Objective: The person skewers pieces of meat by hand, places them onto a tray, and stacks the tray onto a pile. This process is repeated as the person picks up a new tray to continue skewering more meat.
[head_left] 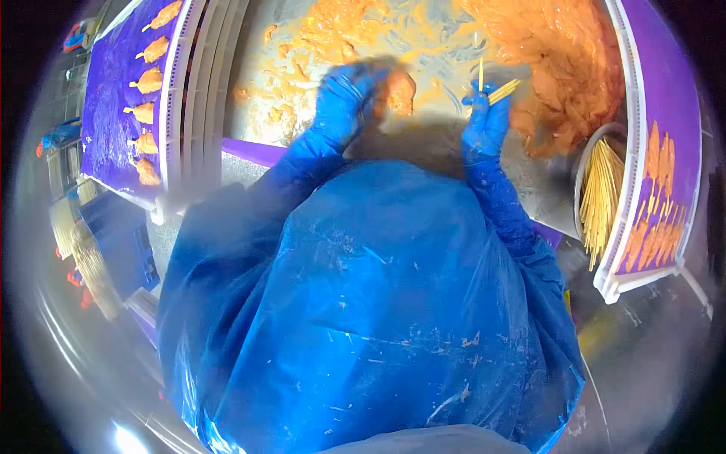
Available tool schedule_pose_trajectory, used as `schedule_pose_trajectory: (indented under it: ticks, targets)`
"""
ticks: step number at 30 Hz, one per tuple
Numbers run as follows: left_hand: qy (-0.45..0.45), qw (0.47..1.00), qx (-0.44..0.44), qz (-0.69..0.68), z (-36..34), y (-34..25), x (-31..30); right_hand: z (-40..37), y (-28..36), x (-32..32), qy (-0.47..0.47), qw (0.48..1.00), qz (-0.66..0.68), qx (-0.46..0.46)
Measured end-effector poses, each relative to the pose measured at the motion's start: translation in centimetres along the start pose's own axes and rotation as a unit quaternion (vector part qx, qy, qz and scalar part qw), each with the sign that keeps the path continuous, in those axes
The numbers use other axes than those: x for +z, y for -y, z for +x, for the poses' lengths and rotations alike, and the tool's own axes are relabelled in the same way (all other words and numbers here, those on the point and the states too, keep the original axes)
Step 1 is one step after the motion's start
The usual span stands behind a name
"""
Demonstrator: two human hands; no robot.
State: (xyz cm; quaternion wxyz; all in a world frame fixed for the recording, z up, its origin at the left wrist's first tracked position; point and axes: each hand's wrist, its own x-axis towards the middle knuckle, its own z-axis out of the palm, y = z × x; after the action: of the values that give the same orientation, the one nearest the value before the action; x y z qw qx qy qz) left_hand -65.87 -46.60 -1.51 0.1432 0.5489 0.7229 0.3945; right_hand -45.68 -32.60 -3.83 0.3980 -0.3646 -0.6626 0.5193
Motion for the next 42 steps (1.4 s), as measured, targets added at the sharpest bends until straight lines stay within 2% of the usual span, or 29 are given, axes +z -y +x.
schedule_pose_trajectory:
  ticks: [1, 2, 3, 4, 5, 6, 7, 8, 9, 10, 11, 12, 13, 15, 16, 17, 19, 21, 24, 25, 27, 28, 32, 33, 35, 37, 40, 41, 42]
  targets:
    - [-0.005, 1.0, -0.004, 0.003, -1.2, 1.0, 0.5, -0.3, -1.1, -0.1, 0.007, 1.0, 0.003, -0.002]
    - [0.083, 0.985, 0.114, 0.096, -2.6, 2.3, 1.1, -0.4, -2.1, -0.4, 0.019, 0.999, -0.034, 0.0]
    - [0.172, 0.939, 0.23, 0.187, -3.3, 3.3, 1.1, -0.4, -2.8, -0.6, 0.027, 0.997, -0.07, 0.001]
    - [0.123, 0.946, 0.262, 0.144, -3.0, 3.2, 0.1, -0.3, -2.8, -0.9, 0.026, 0.997, -0.066, 0.0]
    - [0.087, 0.961, 0.172, 0.198, -3.0, 5.4, 0.5, -0.4, -2.6, -1.2, 0.046, 0.995, -0.085, -0.017]
    - [0.026, 0.998, 0.017, 0.057, -2.7, 5.7, -0.5, -0.6, -2.6, -1.4, 0.066, 0.992, -0.105, -0.031]
    - [-0.039, 0.985, -0.143, -0.086, -2.6, 5.8, -1.3, -0.7, -2.6, -1.5, 0.068, 0.992, -0.104, -0.029]
    - [-0.044, 0.995, 0.045, 0.081, -2.2, 7.1, -1.1, -0.4, -2.7, -1.4, 0.059, 0.992, -0.111, -0.005]
    - [-0.009, 0.992, 0.113, 0.049, -1.5, 4.5, -0.7, -0.2, -2.7, -1.4, 0.05, 0.992, -0.118, 0.021]
    - [0.015, 0.983, 0.163, 0.085, -1.8, 3.5, 0.4, 0.1, -2.1, -1.5, 0.053, 0.992, -0.116, 0.019]
    - [0.041, 0.969, 0.211, 0.122, -2.2, 3.1, 1.3, 0.5, -1.1, -1.6, 0.036, 0.995, -0.057, 0.076]
    - [0.05, 0.978, 0.169, 0.116, -2.6, 3.1, 1.7, 0.7, -0.4, -1.7, 0.019, 0.991, 0.002, 0.133]
    - [0.05, 0.977, 0.17, 0.117, -3.2, 3.5, 1.7, 0.5, 0.1, -2.2, 0.018, 0.991, 0.003, 0.133]
    - [0.04, 0.977, 0.188, 0.096, -4.5, 4.2, 1.2, 0.1, 0.6, -4.0, 0.04, 0.955, 0.1, 0.276]
    - [0.044, 0.968, 0.188, 0.161, -5.0, 3.9, 0.2, -0.6, -3.8, -6.1, 0.053, 0.908, 0.28, 0.308]
    - [0.044, 0.968, 0.188, 0.161, -4.8, 4.0, -0.8, -1.2, -3.3, -6.2, 0.054, 0.908, 0.279, 0.309]
    - [0.018, 0.968, 0.061, 0.242, -4.3, 4.2, -2.7, -2.8, -0.7, -5.8, 0.078, 0.925, 0.243, 0.28]
    - [-0.02, 0.975, 0.056, 0.214, -3.0, 4.0, -2.6, -3.1, 1.2, -4.9, 0.102, 0.933, 0.201, 0.282]
    - [-0.037, 0.96, 0.197, 0.193, 0.1, 1.6, -1.4, -2.9, 1.6, -5.0, 0.123, 0.945, 0.12, 0.278]
    - [-0.038, 0.96, 0.199, 0.191, 0.8, 2.1, -0.3, -2.9, 1.7, -5.0, 0.123, 0.95, 0.086, 0.274]
    - [0.039, 0.969, 0.211, 0.124, 2.1, 3.6, 2.2, -3.0, 2.5, -5.3, 0.112, 0.956, 0.045, 0.268]
    - [0.076, 0.96, 0.127, 0.236, 2.2, 2.9, 3.0, -3.0, 2.8, -5.5, 0.101, 0.96, 0.006, 0.262]
    - [0.145, 0.956, 0.106, 0.231, 3.2, -2.0, 6.6, -3.7, 1.6, -8.3, 0.093, 0.965, -0.056, 0.239]
    - [0.147, 0.956, 0.112, 0.228, 3.2, -1.2, 7.0, -4.2, 1.5, -9.0, 0.07, 0.968, -0.065, 0.23]
    - [0.003, 0.968, 0.229, 0.106, 2.4, 1.5, 7.4, -5.0, 0.3, -10.9, 0.041, 0.971, -0.078, 0.224]
    - [0.008, 0.97, 0.202, 0.132, 0.4, 1.2, 4.9, -6.2, -1.2, -12.4, 0.079, 0.956, -0.268, 0.093]
    - [0.023, 0.969, 0.169, 0.181, -0.9, 2.5, 2.9, -7.7, -1.5, -11.9, 0.085, 0.971, -0.2, 0.103]
    - [-0.012, 0.998, 0.06, -0.026, -0.8, 3.1, 3.1, -7.8, -1.7, -11.8, 0.084, 0.971, -0.199, 0.105]
    - [-0.047, 0.97, -0.053, -0.233, -0.8, 3.4, 3.3, -7.7, -1.9, -11.7, 0.083, 0.953, -0.283, 0.065]
